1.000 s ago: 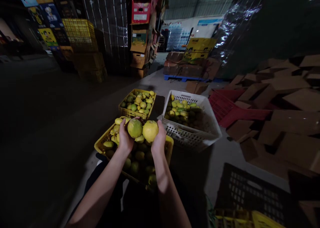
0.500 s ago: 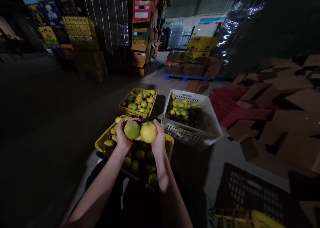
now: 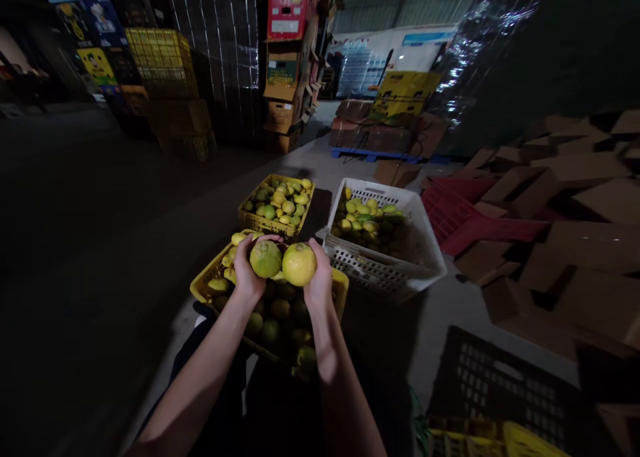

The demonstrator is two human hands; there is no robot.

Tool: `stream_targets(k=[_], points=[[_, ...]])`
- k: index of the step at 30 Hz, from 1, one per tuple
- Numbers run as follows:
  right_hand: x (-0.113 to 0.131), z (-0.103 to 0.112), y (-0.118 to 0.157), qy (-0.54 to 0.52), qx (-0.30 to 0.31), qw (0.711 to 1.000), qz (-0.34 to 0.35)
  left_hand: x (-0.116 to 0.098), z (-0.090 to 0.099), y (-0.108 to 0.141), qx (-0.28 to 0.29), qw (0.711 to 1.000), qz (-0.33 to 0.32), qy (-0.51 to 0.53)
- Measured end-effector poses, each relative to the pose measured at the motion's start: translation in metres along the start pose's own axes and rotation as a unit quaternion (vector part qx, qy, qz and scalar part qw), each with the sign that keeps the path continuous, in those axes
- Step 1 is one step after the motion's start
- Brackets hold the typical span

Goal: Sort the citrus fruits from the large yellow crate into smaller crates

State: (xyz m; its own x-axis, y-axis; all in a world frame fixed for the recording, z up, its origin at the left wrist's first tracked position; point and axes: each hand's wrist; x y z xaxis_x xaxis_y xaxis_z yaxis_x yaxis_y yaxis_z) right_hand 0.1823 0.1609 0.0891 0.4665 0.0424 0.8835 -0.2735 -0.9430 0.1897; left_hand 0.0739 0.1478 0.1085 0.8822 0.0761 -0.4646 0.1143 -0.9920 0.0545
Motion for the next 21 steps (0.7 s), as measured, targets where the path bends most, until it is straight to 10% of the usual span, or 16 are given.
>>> stream_targets(k=[21], points=[[-0.0061, 0.0012, -0.0019, -0.017, 0.027, 0.999, 0.026, -0.0004, -0.0026, -0.0027, -0.061, 0.993, 0.051, 0.084]])
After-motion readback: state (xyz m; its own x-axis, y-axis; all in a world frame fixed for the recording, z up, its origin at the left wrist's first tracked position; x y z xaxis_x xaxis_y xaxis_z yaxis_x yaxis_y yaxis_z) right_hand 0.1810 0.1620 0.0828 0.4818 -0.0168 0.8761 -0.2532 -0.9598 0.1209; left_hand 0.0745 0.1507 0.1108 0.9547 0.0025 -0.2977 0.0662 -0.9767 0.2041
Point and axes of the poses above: each hand's wrist, its own y-axis away from the middle knuckle, its own z-axis out of the back of the hand, x = y × z, and after that the axes turned 13 degrees about y, right-handed
